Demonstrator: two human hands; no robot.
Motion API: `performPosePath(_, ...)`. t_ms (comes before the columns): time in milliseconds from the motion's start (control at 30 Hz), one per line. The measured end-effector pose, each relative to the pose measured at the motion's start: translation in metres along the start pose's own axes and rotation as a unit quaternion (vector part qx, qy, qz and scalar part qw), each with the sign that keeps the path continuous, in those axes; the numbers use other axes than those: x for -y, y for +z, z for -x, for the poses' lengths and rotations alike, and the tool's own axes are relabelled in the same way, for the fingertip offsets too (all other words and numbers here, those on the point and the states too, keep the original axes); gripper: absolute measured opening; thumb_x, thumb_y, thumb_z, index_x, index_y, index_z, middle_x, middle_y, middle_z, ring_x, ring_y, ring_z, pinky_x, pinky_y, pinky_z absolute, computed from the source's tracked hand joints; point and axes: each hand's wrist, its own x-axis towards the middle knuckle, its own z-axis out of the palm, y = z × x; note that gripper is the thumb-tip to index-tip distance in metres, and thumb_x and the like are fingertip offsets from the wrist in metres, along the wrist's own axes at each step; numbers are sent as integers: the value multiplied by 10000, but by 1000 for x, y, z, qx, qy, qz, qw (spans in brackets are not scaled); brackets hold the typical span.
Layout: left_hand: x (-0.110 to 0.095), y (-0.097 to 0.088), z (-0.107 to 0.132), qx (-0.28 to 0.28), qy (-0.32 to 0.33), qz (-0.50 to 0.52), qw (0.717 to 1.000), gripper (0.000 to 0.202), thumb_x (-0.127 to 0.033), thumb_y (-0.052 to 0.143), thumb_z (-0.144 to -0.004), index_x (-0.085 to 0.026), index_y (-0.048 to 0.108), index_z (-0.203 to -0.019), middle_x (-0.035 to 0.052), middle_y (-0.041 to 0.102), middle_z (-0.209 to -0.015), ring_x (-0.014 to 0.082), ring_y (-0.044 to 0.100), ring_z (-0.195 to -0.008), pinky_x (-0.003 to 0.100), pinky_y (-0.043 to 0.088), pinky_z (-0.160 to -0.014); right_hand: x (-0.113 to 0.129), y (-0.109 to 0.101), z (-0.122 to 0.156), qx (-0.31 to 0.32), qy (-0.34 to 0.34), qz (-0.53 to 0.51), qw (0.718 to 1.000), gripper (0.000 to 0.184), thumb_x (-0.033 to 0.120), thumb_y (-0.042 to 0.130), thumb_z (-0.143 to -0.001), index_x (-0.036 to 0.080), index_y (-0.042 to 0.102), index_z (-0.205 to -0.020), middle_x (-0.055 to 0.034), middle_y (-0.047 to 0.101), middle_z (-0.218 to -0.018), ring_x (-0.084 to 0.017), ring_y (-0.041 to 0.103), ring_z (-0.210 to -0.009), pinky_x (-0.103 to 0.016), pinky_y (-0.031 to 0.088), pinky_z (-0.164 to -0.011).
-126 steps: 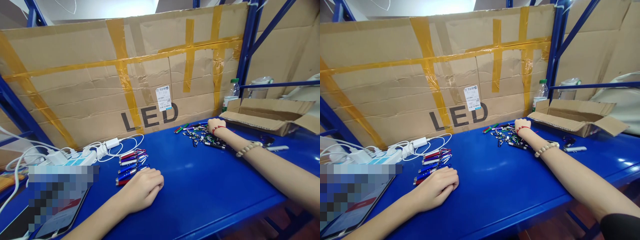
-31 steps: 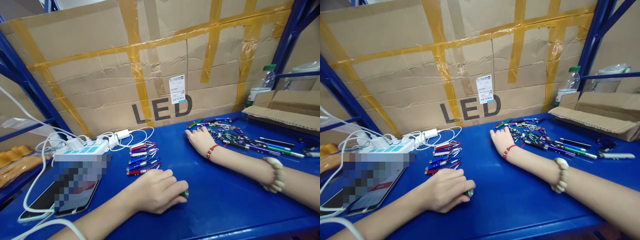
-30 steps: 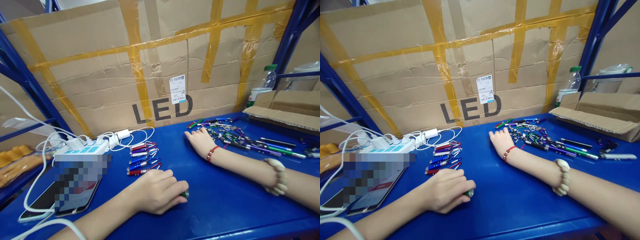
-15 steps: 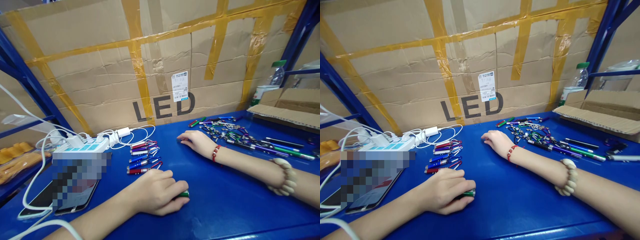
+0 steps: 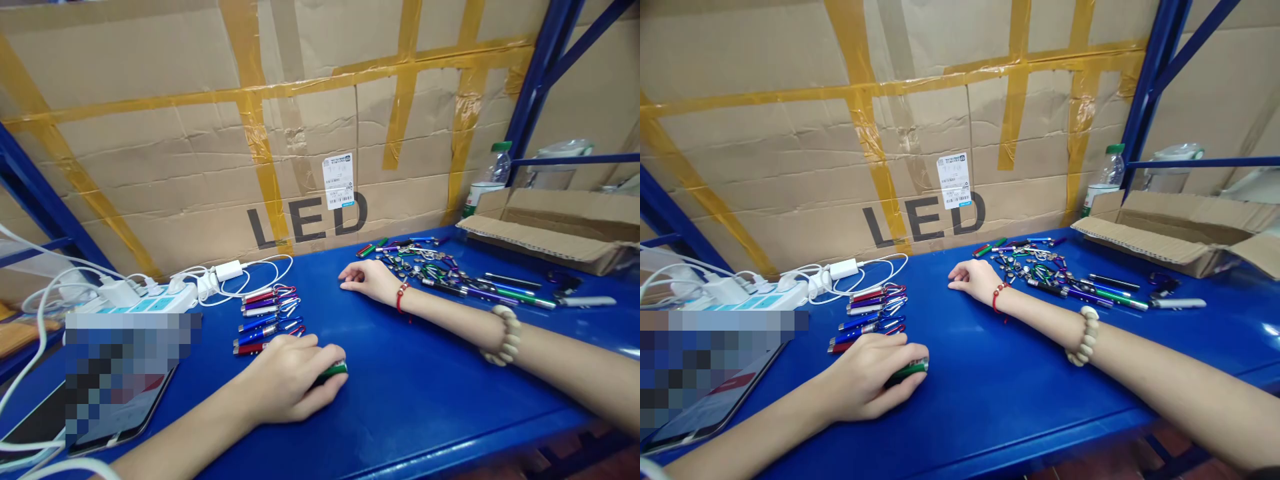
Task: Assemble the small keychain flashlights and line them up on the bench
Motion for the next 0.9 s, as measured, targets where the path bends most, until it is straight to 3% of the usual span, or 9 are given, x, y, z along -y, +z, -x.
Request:
performPosePath(200,5,3,2,-21,-92,45,995,164,-240,345,-905,-184,498,-918,34,660,-760,147,614,-631,233,436,-550,-2,-3,3,-22,-10,23,999,174,339,681,-711,172,688,-662,-20,677,-625,-144,615,-599,-224,439,-548)
performPosePath(300,7,5,1,-30,-102,33,994,170,-252,360,-894,-183,515,-883,34,650,-724,144,597,-604,233,444,-555,5,-2,6,-30,-36,16,999,166,350,664,-733,189,698,-707,-11,684,-689,-133,613,-633,-223,445,-584)
performPosePath(433,7,5,1,-21,-109,19,994,219,-262,330,-910,-185,532,-874,32,642,-714,147,596,-607,232,440,-553,31,-1,19,-99,-128,-66,985,167,325,587,-810,200,696,-830,-26,686,-868,-125,619,-763,-205,461,-590)
performPosePath(500,7,5,1,-20,-130,31,991,228,-258,309,-921,-187,523,-885,29,640,-731,149,609,-633,234,444,-578,45,-1,28,-133,-178,-142,965,148,292,584,-815,191,690,-835,-28,682,-835,-107,613,-666,-198,456,-516)
performPosePath(600,8,5,1,-30,-172,48,983,215,-252,288,-928,-193,491,-890,12,625,-716,152,611,-618,238,432,-569,58,0,39,-127,-218,-202,946,121,248,582,-819,184,680,-851,-28,669,-834,-76,588,-556,-190,461,-473)
performPosePath(733,9,6,1,-36,-227,75,970,176,-245,274,-931,-213,445,-906,-19,597,-678,150,591,-559,237,393,-529,61,1,45,-123,-245,-221,936,112,229,565,-831,190,666,-855,-31,661,-846,-74,588,-561,-186,479,-472)
performPosePath(900,10,7,3,-22,-219,94,971,165,-247,254,-935,-211,413,-912,-24,562,-650,158,560,-537,238,331,-491,62,1,46,-110,-315,-205,920,90,181,586,-812,180,671,-842,-46,659,-840,-108,614,-711,-200,516,-578)
